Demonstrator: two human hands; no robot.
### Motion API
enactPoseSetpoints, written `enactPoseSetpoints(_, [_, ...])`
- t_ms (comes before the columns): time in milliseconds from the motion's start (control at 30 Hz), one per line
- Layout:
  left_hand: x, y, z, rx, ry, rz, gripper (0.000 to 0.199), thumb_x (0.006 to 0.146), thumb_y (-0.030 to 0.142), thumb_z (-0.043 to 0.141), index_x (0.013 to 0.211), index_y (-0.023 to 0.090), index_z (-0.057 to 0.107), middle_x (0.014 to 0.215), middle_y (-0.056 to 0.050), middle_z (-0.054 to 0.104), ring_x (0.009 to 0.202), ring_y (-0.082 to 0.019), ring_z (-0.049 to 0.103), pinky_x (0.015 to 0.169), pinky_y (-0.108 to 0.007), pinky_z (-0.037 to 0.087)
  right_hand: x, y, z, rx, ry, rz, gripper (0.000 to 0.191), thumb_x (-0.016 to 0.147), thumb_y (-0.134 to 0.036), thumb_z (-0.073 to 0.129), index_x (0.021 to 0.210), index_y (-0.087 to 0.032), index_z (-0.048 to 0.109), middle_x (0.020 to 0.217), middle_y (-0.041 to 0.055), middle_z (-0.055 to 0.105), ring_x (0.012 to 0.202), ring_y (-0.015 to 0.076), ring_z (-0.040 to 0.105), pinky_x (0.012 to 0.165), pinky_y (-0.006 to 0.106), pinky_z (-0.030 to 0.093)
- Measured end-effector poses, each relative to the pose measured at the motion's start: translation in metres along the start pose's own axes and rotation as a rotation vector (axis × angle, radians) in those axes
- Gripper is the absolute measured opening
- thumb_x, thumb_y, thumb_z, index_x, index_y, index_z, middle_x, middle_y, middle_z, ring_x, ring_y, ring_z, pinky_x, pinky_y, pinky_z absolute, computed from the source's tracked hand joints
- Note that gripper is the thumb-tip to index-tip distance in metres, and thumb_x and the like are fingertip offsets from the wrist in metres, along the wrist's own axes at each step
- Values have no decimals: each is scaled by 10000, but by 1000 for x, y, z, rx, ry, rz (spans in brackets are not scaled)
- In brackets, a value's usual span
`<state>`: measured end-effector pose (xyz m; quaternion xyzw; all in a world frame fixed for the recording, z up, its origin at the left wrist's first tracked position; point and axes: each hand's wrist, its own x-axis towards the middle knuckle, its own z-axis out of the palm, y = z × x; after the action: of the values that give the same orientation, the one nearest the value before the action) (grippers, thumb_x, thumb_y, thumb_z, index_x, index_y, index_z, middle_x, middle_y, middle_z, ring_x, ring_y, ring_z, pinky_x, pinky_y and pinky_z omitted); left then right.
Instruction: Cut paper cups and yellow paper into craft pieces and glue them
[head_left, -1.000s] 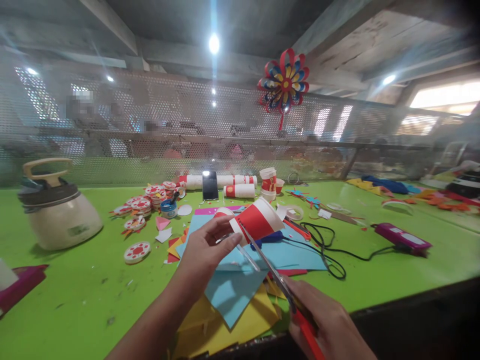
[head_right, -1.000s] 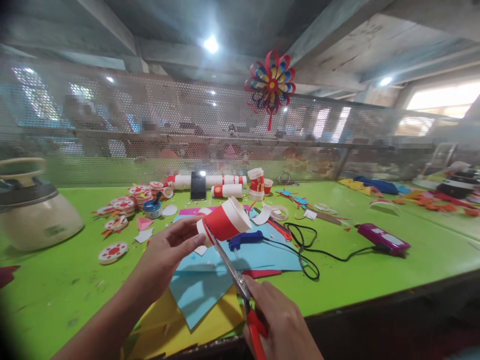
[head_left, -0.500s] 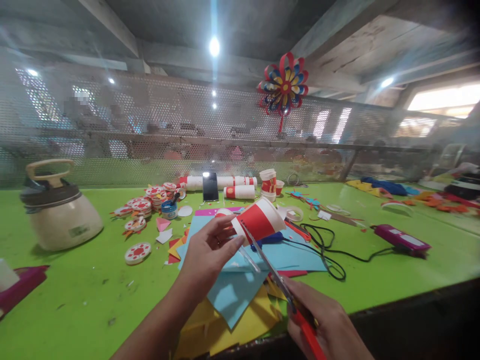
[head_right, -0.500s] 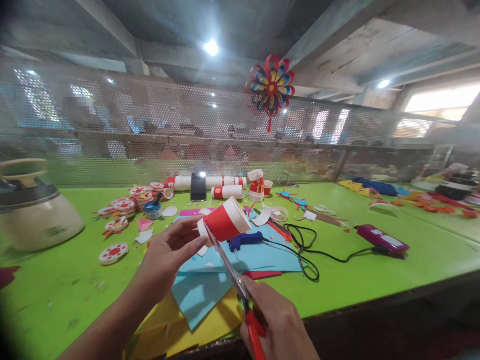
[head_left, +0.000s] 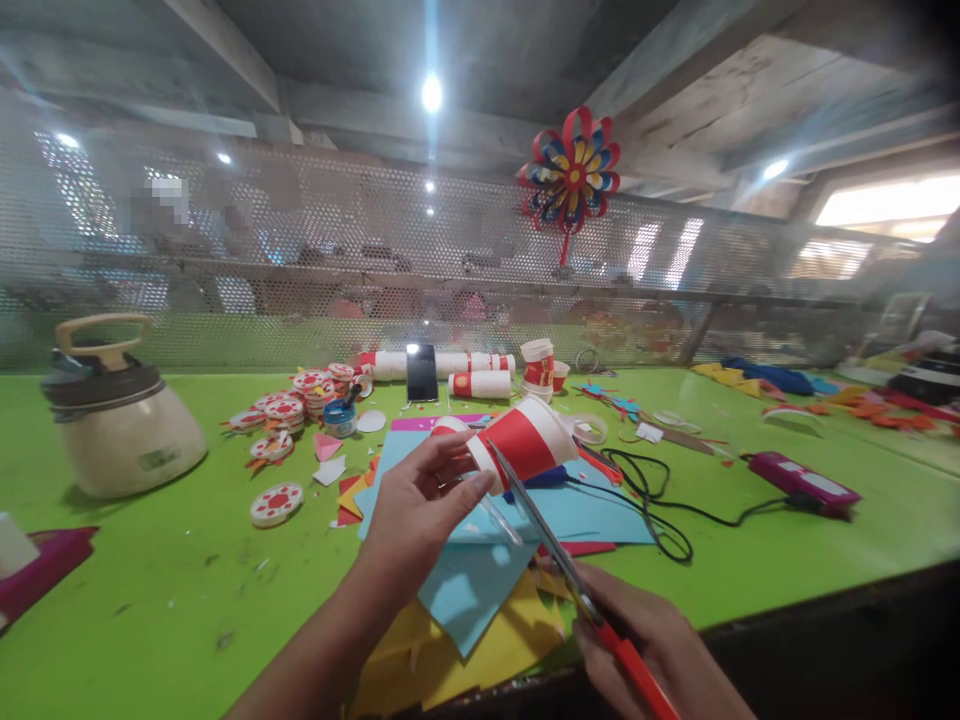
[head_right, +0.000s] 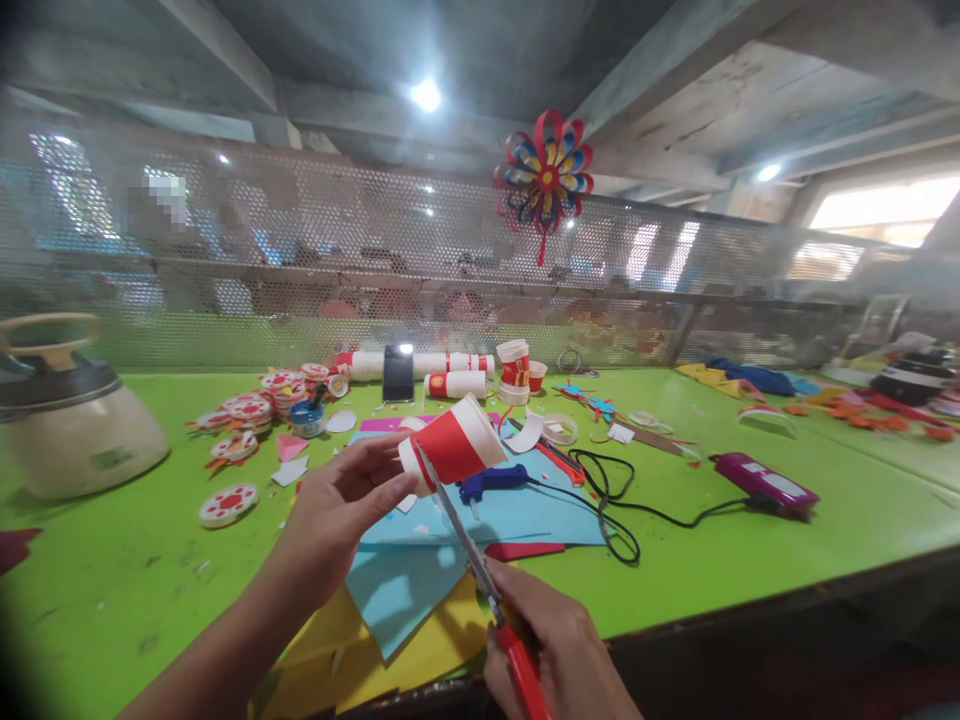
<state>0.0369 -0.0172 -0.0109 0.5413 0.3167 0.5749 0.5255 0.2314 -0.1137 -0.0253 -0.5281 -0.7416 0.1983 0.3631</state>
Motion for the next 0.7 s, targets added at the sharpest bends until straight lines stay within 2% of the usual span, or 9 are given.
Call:
enactPoseSetpoints(200, [0,-1,0,-20,0,10,419,682,292,785,1056,168,643,981,-102,720,865,-217,671,779,-362,517,2,2,3,-32,11,-20,314,802,-248,573,1076,-204,720,797,48,715,664,198,660,688,254,558])
enactPoseSetpoints(400, [1,1,0,10,1,2,440,686,306,782,1070,157,627,972,-103,717,855,-209,667,767,-349,515,-1,11,6,-68,42,3,261,781,-204,577,966,-191,760,664,10,672,583,154,624,601,184,537])
enactPoseSetpoints(533, [0,2,1,-9,-5,0,414,688,291,778,1050,157,627,1007,-102,713,873,-212,667,753,-340,519,0,13,9,-51,55,-12,348,760,-180,578,1069,-201,737,764,23,707,666,183,669,709,228,563])
enactPoseSetpoints(700, [1,4,-1,-4,-48,-20,428,706,285,762,1089,171,609,919,-80,731,727,-193,676,704,-349,526,2,11,8,-44,35,-15,405,758,-164,566,1134,-188,712,818,47,725,660,185,682,710,246,569])
